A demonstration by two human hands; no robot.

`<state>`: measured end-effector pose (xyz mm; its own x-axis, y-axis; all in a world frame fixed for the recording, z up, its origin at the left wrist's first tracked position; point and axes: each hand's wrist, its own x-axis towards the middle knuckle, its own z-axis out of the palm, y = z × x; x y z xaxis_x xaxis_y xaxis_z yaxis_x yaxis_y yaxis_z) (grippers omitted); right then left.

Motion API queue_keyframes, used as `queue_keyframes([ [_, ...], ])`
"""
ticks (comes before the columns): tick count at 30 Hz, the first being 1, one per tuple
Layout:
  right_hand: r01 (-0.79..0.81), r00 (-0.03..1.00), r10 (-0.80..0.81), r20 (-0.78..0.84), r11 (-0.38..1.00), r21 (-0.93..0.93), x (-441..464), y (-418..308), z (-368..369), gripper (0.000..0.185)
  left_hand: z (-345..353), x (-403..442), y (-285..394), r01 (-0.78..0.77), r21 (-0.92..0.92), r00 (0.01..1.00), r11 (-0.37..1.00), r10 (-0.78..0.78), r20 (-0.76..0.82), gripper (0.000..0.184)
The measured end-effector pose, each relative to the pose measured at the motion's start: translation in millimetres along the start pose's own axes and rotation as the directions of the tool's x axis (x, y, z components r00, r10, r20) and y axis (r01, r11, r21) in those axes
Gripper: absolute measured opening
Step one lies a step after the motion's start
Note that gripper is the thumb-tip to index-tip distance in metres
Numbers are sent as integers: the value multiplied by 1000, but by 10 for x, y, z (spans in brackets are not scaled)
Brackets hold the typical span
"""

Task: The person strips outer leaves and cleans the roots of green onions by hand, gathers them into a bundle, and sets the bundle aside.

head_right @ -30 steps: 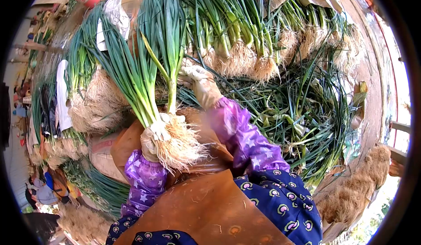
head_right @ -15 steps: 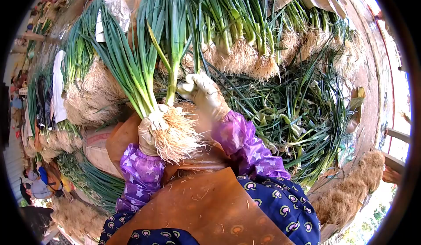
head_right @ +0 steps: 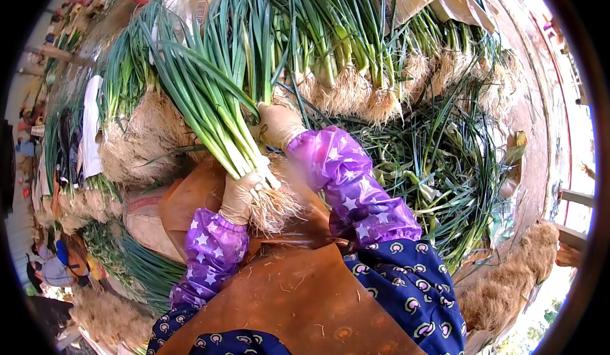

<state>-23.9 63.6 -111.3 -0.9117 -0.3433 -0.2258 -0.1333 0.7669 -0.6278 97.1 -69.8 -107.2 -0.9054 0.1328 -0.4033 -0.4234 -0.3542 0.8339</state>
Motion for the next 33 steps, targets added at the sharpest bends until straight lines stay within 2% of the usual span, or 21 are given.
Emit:
queue_keyframes([
  [3, 1, 1000, -1, 1, 999, 41, -172, -51, -14, 29, -63, -36, -20, -30, -12, 999, 999, 30, 14, 35],
  [6, 56, 997, -71, -26, 927, -371, -385, -256, 8, 13, -96, -36, -41, -8, -56, 1000, 998, 8, -7, 36],
  [7, 124, 976, -181, -120, 919, -375, -427, -237, 78, 9, -105, -36, -48, -1, -74, 1000, 997, 1, -9, 36],
  [8, 162, 973, -206, -101, 929, -334, -428, -186, 45, 7, -101, -27, -46, 5, -91, 1000, 996, -6, -10, 37],
  [10, 304, 953, -290, -91, 895, 327, -379, 58, 114, 9, -74, -4, 1, 26, -96, 998, 995, -20, 58, 37],
  [11, -56, 976, -155, 156, 512, 857, -398, 103, 234, 14, -75, 16, -18, -1, -126, 999, 992, 6, 37, 27],
  [12, -271, 939, -110, 326, 344, 899, -528, 41, -8, 13, -76, 37, -26, -33, -154, 999, 987, 36, 15, 19],
  [14, -314, 949, 67, 309, 98, 944, -832, 21, -303, 11, -93, 31, -29, 23, -189, 999, 982, -28, -25, 21],
  [16, -47, 999, -3, 47, -151, 987, -1144, 271, -538, 20, -71, 21, 39, 24, -135, 999, 990, -28, -27, 24],
  [18, 81, 961, -204, -189, -447, 891, -1357, 881, -626, 20, -144, 42, 14, 129, -328, 991, 936, -108, 82, 41],
  [20, -103, 985, 154, 78, 162, 981, -1789, 1476, -801, 23, -36, -55, 163, 160, -467, 985, 870, -112, 128, 48],
  [21, -335, 941, 240, 239, 761, 556, -1949, 1687, -697, 23, -152, -42, 109, 182, -556, 966, 811, -41, 256, 50],
  [22, -357, 868, 404, 288, 912, -203, -1998, 1661, -661, 25, -110, -40, 134, 179, -552, 971, 814, -56, 233, 51],
  [24, -427, 749, 619, 235, 723, -543, -2098, 1364, -625, 42, 15, -120, 270, 204, -546, 976, 813, -124, 179, 50],
  [25, -435, 781, 543, 310, 828, -355, -1942, 1134, -712, 49, -69, -78, 186, 203, -546, 976, 813, -124, 178, 50],
  [26, -268, 920, 334, 204, 917, -295, -1818, 1194, -525, 54, -242, -54, 33, 196, -595, 976, 780, -94, 199, 49],
  [27, -240, 969, 237, 70, 970, 37, -1610, 963, -468, 58, -325, -22, -22, 190, -635, 973, 749, -55, 226, 49],
  [28, -209, 978, 201, 59, 916, 343, -1371, 572, -552, 63, -144, -79, 131, 162, -560, 984, 813, -94, 148, 47],
  [30, -3, 997, -51, 65, 764, 646, -872, 353, -285, 61, -204, -72, 99, 174, -565, 977, 807, -69, 203, 46],
  [32, 172, 983, -184, -6, 904, 390, -647, -80, -370, 60, -101, -150, 231, 209, -564, 970, 799, -96, 224, 47],
  [33, 247, 963, -269, 2, 885, 395, -609, -140, -423, 58, -188, -142, 167, 199, -569, 950, 798, -16, 310, 47],
])
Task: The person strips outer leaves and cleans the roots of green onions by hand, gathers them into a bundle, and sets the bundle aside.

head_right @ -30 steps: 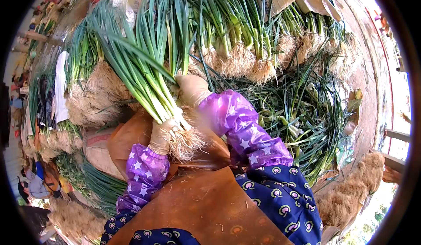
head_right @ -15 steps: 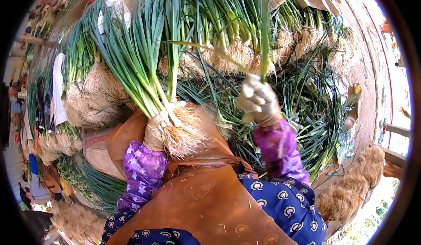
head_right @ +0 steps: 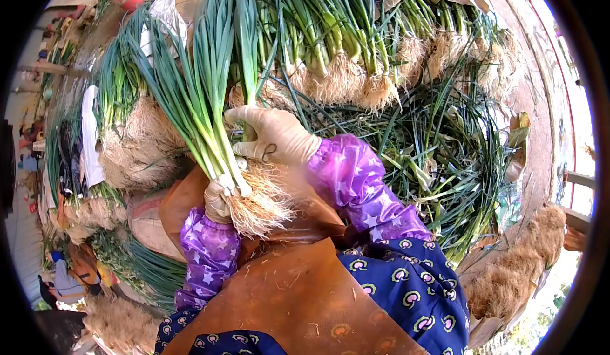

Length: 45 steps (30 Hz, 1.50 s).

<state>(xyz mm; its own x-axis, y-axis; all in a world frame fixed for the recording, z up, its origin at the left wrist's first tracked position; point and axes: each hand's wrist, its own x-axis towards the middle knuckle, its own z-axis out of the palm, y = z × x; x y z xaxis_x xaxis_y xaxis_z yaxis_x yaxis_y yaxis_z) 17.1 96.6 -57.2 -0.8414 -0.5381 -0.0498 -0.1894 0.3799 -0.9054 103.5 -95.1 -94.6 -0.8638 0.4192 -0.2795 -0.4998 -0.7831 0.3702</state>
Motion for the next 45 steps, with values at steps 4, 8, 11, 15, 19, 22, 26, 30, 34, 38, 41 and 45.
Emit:
queue_keyframes([
  [4, 215, 963, -216, 159, 976, 26, 120, 193, 79, 37, -149, -77, 44, 120, -4, 993, 993, -120, -19, 44],
  [8, 193, 976, -215, -35, 928, -318, 81, 343, 306, 21, -104, -8, 31, 84, 113, 991, 990, -71, -117, 48],
  [11, 185, 954, -9, -300, 806, 563, -59, 360, 603, 21, 110, -8, -8, 56, 255, 984, 965, -9, -179, 40],
  [15, -275, 954, -3, 300, 394, 877, -468, 343, 109, 29, -120, 0, -17, 71, 323, 956, 944, 29, -293, 34],
  [19, -346, 922, 385, -33, 862, 370, -360, 907, 225, 41, -197, 17, 82, 63, -266, 988, 962, -23, 152, 49],
  [22, -202, 979, 93, 179, 392, 898, 67, 794, 383, 44, 85, -36, -46, -51, -198, 992, 979, 25, -127, 47],
  [26, -52, 983, 184, -16, 357, 933, 181, 281, 304, 31, -213, -139, 31, -18, -134, 986, 991, -5, -167, 46],
  [30, -168, 905, 273, -328, 934, 314, 61, 233, 327, 26, -63, -113, 79, 113, -96, 976, 989, -128, -175, 47],
  [34, -101, 946, 273, -176, 763, 639, 202, 245, 161, 35, 49, -15, 40, 200, 2, 972, 980, -198, -123, 49],
  [38, -148, 988, -29, 151, 74, 986, 390, 644, 142, 36, 301, -35, -7, 81, -11, 996, 997, -81, -27, 44],
  [41, -87, 995, -57, 81, -110, 990, 428, 627, 326, 36, -58, -88, 7, 42, -64, 998, 997, -45, -48, 43],
  [45, -55, 996, 29, 87, -572, 819, 492, 542, 642, 34, -476, -128, 36, 21, -144, 998, 989, -29, -49, 44],
])
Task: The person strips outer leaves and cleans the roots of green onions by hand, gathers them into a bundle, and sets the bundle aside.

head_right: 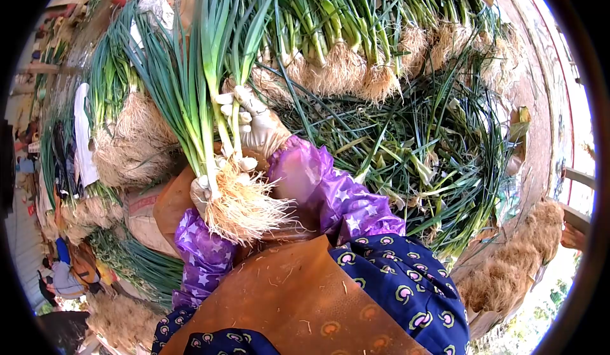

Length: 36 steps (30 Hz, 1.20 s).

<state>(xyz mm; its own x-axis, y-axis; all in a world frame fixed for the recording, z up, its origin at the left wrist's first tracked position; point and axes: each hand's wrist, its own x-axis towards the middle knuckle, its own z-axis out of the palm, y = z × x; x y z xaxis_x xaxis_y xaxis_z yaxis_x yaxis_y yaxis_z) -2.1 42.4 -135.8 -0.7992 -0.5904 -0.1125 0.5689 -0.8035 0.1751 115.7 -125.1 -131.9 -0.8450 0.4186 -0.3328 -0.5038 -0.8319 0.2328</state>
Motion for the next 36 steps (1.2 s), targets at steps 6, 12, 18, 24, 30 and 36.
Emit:
queue_keyframes([
  [6, 43, 999, -44, 19, 997, 58, -190, 54, 143, 39, 527, 52, -138, 22, -50, 999, 999, -20, 27, 50],
  [12, 38, 980, -191, -62, 483, -875, -385, 136, 263, 24, 329, 58, -82, -22, -88, 1000, 996, 20, -24, 46],
  [18, -84, 670, 62, -740, -984, -159, -1038, -418, -372, 33, 460, 96, -92, 4, -224, 992, 975, 24, 124, 49],
  [24, 14, 997, -81, 10, 55, -998, -166, -206, 211, 38, 452, 115, -137, 66, -119, 985, 991, -45, 167, 46],
  [30, -121, 942, -88, -323, 810, -573, -30, 204, 328, 25, 262, 46, -79, -21, -109, 996, 994, 30, 84, 43],
  [36, 69, 995, -92, 30, 454, -888, -446, 89, -42, 39, 474, 83, -93, -48, -166, 995, 985, 61, 75, 43],
])
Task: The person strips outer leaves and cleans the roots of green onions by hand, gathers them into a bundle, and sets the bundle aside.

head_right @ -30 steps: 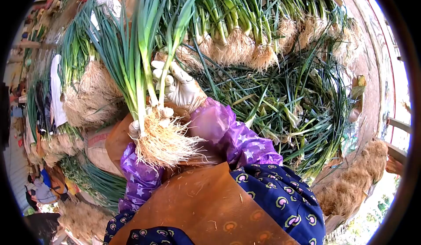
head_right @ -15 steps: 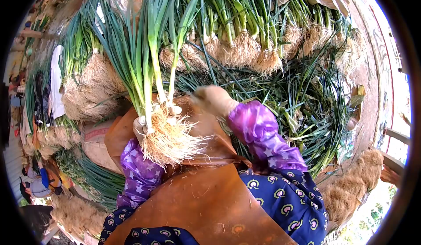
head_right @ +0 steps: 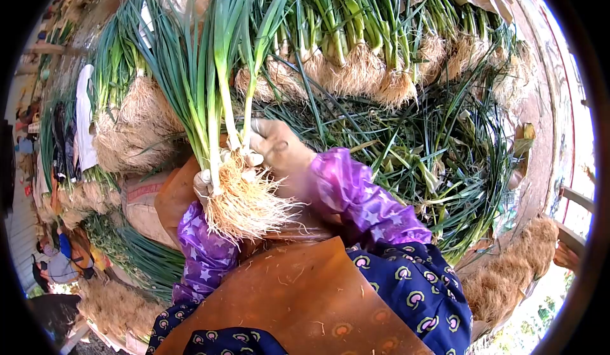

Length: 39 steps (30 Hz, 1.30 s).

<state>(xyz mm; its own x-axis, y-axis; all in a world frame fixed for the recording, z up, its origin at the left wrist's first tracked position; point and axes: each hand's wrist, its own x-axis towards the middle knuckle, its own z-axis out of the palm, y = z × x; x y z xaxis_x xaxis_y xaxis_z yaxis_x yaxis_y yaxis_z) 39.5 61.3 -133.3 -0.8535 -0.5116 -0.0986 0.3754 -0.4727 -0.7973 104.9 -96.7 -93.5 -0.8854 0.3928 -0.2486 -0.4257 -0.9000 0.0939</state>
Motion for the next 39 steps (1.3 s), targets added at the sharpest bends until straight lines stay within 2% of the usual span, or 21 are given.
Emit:
queue_keyframes([
  [1, 75, 997, -63, 42, 891, -447, -129, 57, -65, 31, -5, -21, 37, 22, 53, 998, 998, -19, -68, 44],
  [3, 72, 964, 235, 126, 227, -971, -306, 10, -180, 26, 5, -20, 54, 47, 8, 999, 999, -46, -24, 45],
  [4, 110, 853, 522, -1, -181, -977, -383, -152, -164, 29, 41, -10, 54, 82, -29, 996, 996, -81, 23, 45],
  [6, -16, 571, 784, -243, -286, -958, -414, 52, -613, 42, 124, 67, 15, 12, -73, 998, 997, -8, 63, 44],
  [8, -218, 703, 647, -296, -200, -955, -287, -394, -439, 50, 121, 11, 37, 65, 2, 996, 998, -65, -67, 43],
  [9, -160, 957, 285, 51, 666, -729, -294, -363, -421, 66, 122, -13, -36, 20, -33, 998, 999, -22, -61, 44],
  [11, 64, 944, 72, 321, 918, -393, -124, -416, -392, 68, 137, -13, -17, 51, 32, 996, 998, -49, -73, 45],
  [13, 300, 882, -100, 460, 872, -386, 133, -341, -209, 51, 109, -1, -30, 93, 59, 995, 994, -90, -50, 52],
  [15, -261, 815, 397, 422, 902, -344, 113, -566, -157, 24, 122, -13, 47, 177, 61, 984, 982, -175, -41, 56],
  [16, -263, 811, 400, 427, 902, -343, 113, -734, -55, 24, 117, -17, 94, 258, 50, 966, 965, -257, -23, 61],
  [17, -30, 816, 415, 402, 725, -688, 95, -865, 38, 18, 0, -22, 155, 297, 48, 955, 954, -297, 7, 64],
  [19, 534, 811, 223, 542, 99, -840, 69, -803, 124, 13, -130, -66, 163, 204, 89, 979, 975, -201, -35, 64],
  [22, 549, 597, 705, 383, -10, -836, -286, -693, 166, 23, 26, -29, 124, 25, 86, 983, 996, -9, -184, 62],
  [25, 158, 661, 749, -49, -203, -966, -232, -680, -163, 28, -2, 14, 231, 163, 109, 984, 981, -152, -97, 60],
  [26, 66, 897, 439, -45, -233, -970, -287, -620, -452, 32, 10, 55, 209, 157, 170, 985, 973, -141, -103, 55],
  [29, 50, 995, -102, -22, 648, -760, -54, -597, -458, 45, 9, 61, 112, 124, 278, 990, 952, -98, -104, 64],
  [30, -63, 996, 29, -82, 887, -458, 69, -628, -245, 48, -28, 45, 96, 149, 243, 988, 959, -137, -68, 71],
  [32, -128, 992, 121, -43, 892, -433, 173, -649, 73, 37, -2, 9, 39, 151, 229, 989, 962, -148, -29, 70],
  [34, 33, 997, -36, -67, 999, -41, 298, -112, 14, 27, 114, 68, -68, 83, 214, 995, 973, -92, 33, 69],
  [37, -136, 965, 159, -210, 983, 122, 72, -83, 168, 21, 171, 51, -83, 70, 218, 997, 973, -75, 14, 60],
  [39, 6, 961, -37, -272, 993, -114, 127, 200, 54, 22, 212, 44, -135, 100, 334, 993, 937, -74, -91, 55],
])
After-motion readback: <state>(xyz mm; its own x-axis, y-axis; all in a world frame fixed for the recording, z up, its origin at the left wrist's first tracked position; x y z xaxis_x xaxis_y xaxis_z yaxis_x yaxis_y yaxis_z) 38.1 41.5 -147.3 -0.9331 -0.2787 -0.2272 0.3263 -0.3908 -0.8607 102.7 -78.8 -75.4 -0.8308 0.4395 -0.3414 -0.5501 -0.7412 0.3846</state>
